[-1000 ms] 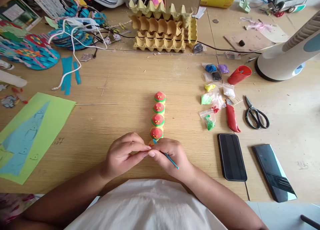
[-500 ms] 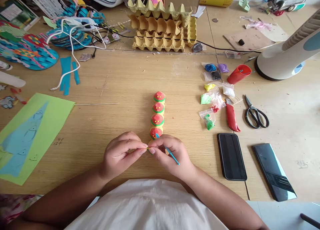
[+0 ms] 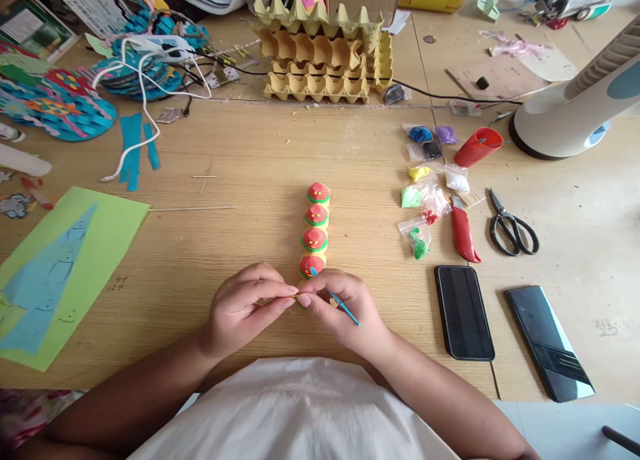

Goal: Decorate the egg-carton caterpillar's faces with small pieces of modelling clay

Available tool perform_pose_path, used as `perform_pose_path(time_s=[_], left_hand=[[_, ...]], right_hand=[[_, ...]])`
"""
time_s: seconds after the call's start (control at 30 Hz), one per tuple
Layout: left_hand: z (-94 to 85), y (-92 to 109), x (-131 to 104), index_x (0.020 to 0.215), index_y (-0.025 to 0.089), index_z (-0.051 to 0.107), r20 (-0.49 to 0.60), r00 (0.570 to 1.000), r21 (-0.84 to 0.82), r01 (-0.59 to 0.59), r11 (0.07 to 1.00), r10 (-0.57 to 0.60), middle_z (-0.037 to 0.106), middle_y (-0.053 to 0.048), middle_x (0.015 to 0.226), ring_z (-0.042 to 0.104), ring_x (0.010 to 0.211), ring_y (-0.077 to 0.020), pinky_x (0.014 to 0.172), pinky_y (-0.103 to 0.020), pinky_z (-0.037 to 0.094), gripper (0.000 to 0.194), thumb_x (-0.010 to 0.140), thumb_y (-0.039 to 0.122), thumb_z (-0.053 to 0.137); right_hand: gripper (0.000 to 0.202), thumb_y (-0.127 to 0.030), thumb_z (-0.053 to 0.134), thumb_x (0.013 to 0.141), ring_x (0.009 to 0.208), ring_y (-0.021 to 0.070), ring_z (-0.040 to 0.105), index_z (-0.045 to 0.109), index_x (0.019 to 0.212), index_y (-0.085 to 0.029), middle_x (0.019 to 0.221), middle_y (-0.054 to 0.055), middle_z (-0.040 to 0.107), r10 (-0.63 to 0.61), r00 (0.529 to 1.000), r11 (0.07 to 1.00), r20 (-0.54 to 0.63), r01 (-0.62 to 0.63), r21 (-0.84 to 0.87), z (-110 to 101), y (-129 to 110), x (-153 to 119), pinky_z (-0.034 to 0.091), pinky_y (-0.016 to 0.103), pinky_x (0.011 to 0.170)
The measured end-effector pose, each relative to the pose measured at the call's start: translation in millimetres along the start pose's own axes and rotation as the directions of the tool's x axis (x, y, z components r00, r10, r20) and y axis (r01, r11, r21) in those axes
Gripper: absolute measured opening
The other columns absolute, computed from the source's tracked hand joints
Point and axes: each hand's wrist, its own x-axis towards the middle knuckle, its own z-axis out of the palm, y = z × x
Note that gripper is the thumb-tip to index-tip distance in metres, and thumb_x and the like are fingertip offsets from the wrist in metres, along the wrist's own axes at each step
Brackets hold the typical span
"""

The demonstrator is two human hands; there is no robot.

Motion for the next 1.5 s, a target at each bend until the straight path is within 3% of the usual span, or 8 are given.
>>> perform_pose_path(time_s=[0.43,0.57,0.67,0.8,1.03,1.3,1.5], left_hand=[[-1.6,0.3,-1.3,0.096,0.019,0.074,-0.021,1.000,0.007,0.005,1.000,-0.004,0.069,-0.001,0.080,0.064,0.069,-0.0105,0.064,-0.022,0.055,0.016,0.090,0.006,0.070],[-0.5,-0.9,-1.6,0.107,0.020,0.074,-0.011,1.000,-0.014,-0.004,1.000,0.004,0.069,-0.002,0.084,0.064,0.070,-0.0107,0.063,-0.022,0.055,0.019,0.090,0.012,0.072],[-0.1,-2.2,-2.1,0.112,0.021,0.072,-0.002,1.000,-0.060,0.028,0.998,-0.028,0.069,-0.002,0.087,0.060,0.065,-0.0092,0.058,-0.020,0.052,0.022,0.091,0.017,0.073],[0.0,-2.9,-1.7,0.104,0.020,0.073,-0.004,0.996,-0.140,0.090,0.986,-0.092,0.067,-0.001,0.083,0.056,0.064,-0.0088,0.059,-0.021,0.050,0.014,0.090,0.018,0.074],[0.7,-2.6,-0.6,0.093,0.018,0.073,0.039,0.987,-0.214,0.158,0.964,-0.153,0.066,-0.002,0.079,0.058,0.067,-0.0107,0.059,-0.022,0.049,0.006,0.093,0.024,0.071],[1.5,-1.8,0.1,0.090,0.019,0.073,0.016,0.982,-0.204,0.189,0.961,-0.190,0.066,-0.001,0.077,0.058,0.063,-0.0097,0.056,-0.021,0.049,0.002,0.091,0.018,0.072],[1.5,-0.4,1.6,0.088,0.020,0.073,0.021,0.980,-0.198,0.197,0.960,-0.197,0.066,-0.001,0.077,0.058,0.063,-0.0102,0.055,-0.021,0.048,0.004,0.092,0.018,0.071]], right_hand=[[0.028,-0.046,0.074,0.091,0.068,0.0146,0.062,0.075,0.086,-0.019,0.074,0.003,0.069,0.041,0.999,0.999,-0.002,-0.041,0.008,1.4,-0.5,0.2,0.049,0.028,0.062],[0.027,-0.045,0.073,0.093,0.070,0.0156,0.063,0.075,0.086,-0.019,0.075,0.004,0.070,0.040,0.999,0.999,-0.009,-0.040,0.032,1.7,-0.9,-0.3,0.051,0.029,0.065],[0.028,-0.047,0.072,0.093,0.072,0.0165,0.065,0.075,0.086,-0.019,0.076,0.004,0.071,0.059,0.998,0.997,-0.015,-0.058,0.048,1.5,-1.2,-1.3,0.054,0.030,0.067],[0.027,-0.046,0.071,0.093,0.071,0.0161,0.065,0.075,0.087,-0.019,0.077,0.004,0.070,0.049,0.999,0.997,-0.018,-0.048,0.052,1.3,-0.7,-1.7,0.053,0.030,0.067],[0.019,-0.038,0.071,0.095,0.067,0.0147,0.062,0.075,0.088,-0.020,0.073,0.003,0.069,-0.062,0.998,0.997,-0.033,0.060,-0.053,-0.3,-0.3,-0.8,0.050,0.028,0.062],[0.005,-0.024,0.070,0.095,0.064,0.0132,0.060,0.075,0.093,-0.023,0.076,0.002,0.071,-0.192,0.981,0.961,0.003,0.189,-0.202,-1.6,0.3,-0.4,0.050,0.026,0.060],[0.005,-0.023,0.070,0.094,0.059,0.0119,0.057,0.075,0.094,-0.023,0.074,0.001,0.068,-0.206,0.978,0.948,0.014,0.203,-0.245,-1.3,-2.4,0.4,0.049,0.026,0.058]])
